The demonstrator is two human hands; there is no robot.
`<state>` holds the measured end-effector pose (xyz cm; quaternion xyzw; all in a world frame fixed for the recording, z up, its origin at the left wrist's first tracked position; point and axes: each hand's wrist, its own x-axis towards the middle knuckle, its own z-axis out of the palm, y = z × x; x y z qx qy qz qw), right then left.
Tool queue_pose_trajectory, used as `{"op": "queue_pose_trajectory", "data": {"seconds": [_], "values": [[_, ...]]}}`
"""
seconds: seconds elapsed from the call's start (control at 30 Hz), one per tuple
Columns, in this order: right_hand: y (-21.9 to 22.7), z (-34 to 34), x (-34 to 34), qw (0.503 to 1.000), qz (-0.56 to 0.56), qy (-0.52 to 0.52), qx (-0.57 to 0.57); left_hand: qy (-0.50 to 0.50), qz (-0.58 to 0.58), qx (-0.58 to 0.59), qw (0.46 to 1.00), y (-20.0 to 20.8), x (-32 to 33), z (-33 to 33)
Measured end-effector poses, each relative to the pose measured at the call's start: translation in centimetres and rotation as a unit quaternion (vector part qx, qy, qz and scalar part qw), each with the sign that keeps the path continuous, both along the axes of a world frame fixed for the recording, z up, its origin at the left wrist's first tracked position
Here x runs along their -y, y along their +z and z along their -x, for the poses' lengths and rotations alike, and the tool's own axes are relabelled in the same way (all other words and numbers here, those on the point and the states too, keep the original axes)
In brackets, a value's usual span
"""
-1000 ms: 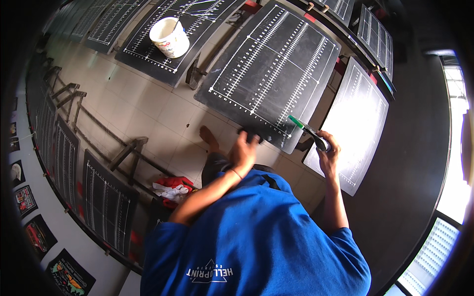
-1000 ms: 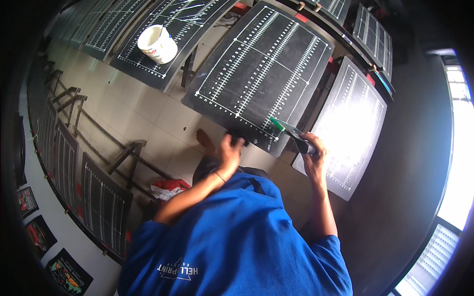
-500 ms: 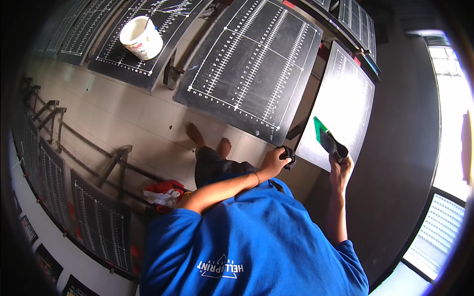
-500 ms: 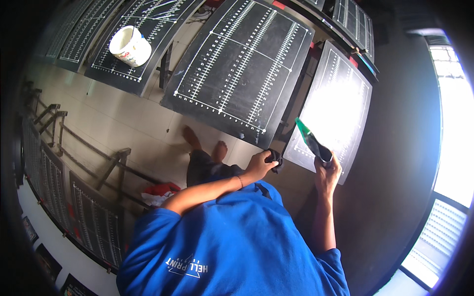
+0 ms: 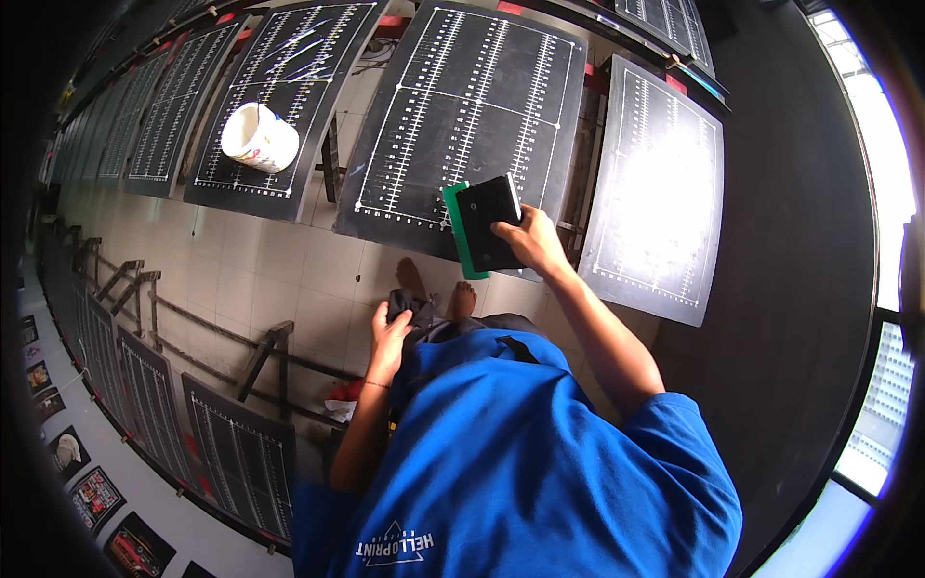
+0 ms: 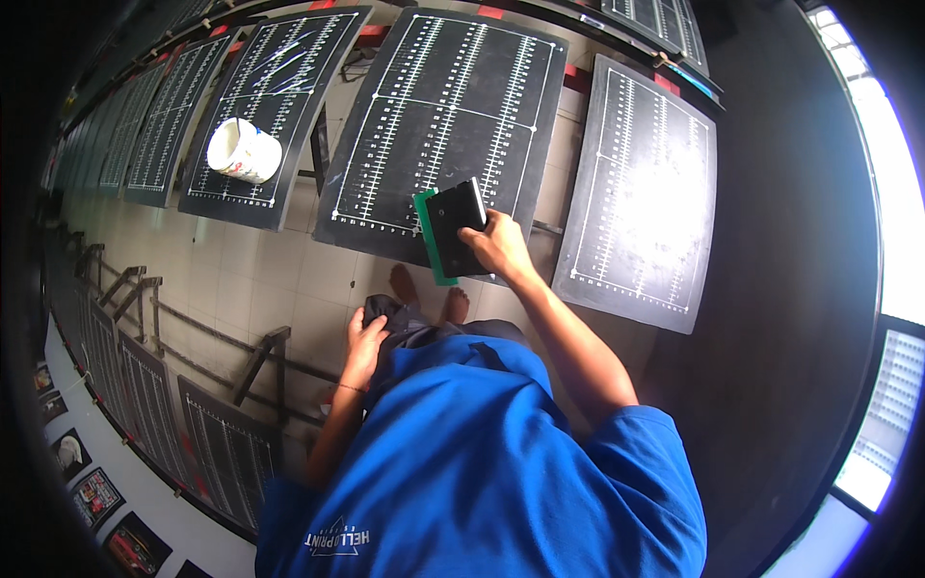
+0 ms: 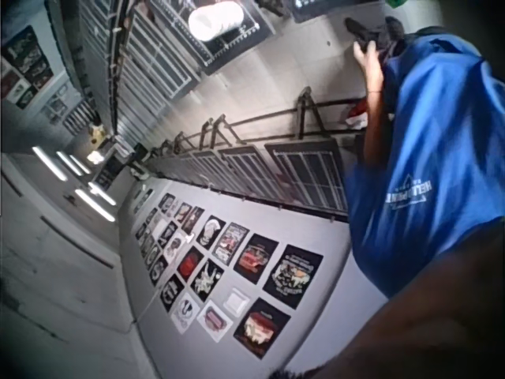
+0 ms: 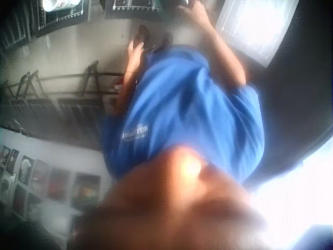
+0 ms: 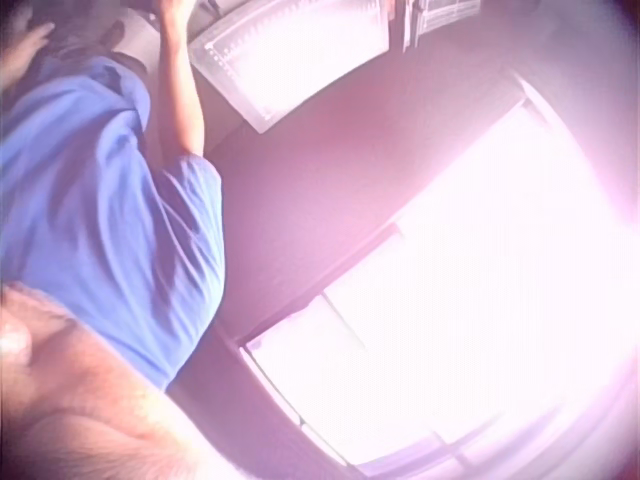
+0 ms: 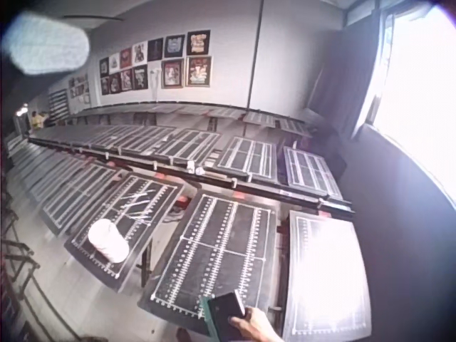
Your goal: The person scoops white ink from a bucket using a spatula and applies it to a screen printing mesh. They then use a squeegee to spread the ink evenly across the screen. The person repeats this process on multiple screens arranged on a rack.
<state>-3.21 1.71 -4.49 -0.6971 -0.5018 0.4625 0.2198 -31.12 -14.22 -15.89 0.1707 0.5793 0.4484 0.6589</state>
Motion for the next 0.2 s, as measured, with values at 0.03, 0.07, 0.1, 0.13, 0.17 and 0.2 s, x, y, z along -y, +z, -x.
{"op": "queue_pose_trajectory", "data": {"seconds": [0.03, 0.07, 0.1, 0.13, 0.17, 0.2], "values": [[-0.9, 0.0, 0.0, 1.0, 0.004, -0.026, 0.006, 0.016, 0.019, -0.003, 1.0, 0.2, -0.1, 0.2], [-0.2, 0.1, -0.2, 0.999, 0.044, -0.011, 0.017, 0.029, 0.03, 0.001, 0.999, -0.2, 0.5, 0.8], [-1.0, -0.7, 0.0, 0.999, 0.036, -0.009, -0.017, 0.035, 0.028, -0.003, 0.999, -0.5, 0.8, 1.1], [-2.6, -2.3, 0.3, 0.998, 0.028, -0.008, -0.051, 0.037, 0.034, -0.002, 0.999, -0.8, 1.2, 1.3], [-3.7, -4.0, 0.4, 0.996, 0.018, -0.008, -0.084, 0.037, 0.039, 0.0, 0.999, -1.0, 1.2, 1.5], [-4.0, -5.8, 0.3, 0.996, 0.054, -0.014, -0.066, 0.01, 0.034, 0.019, 0.999, -0.9, 1.4, 2.0]]}}
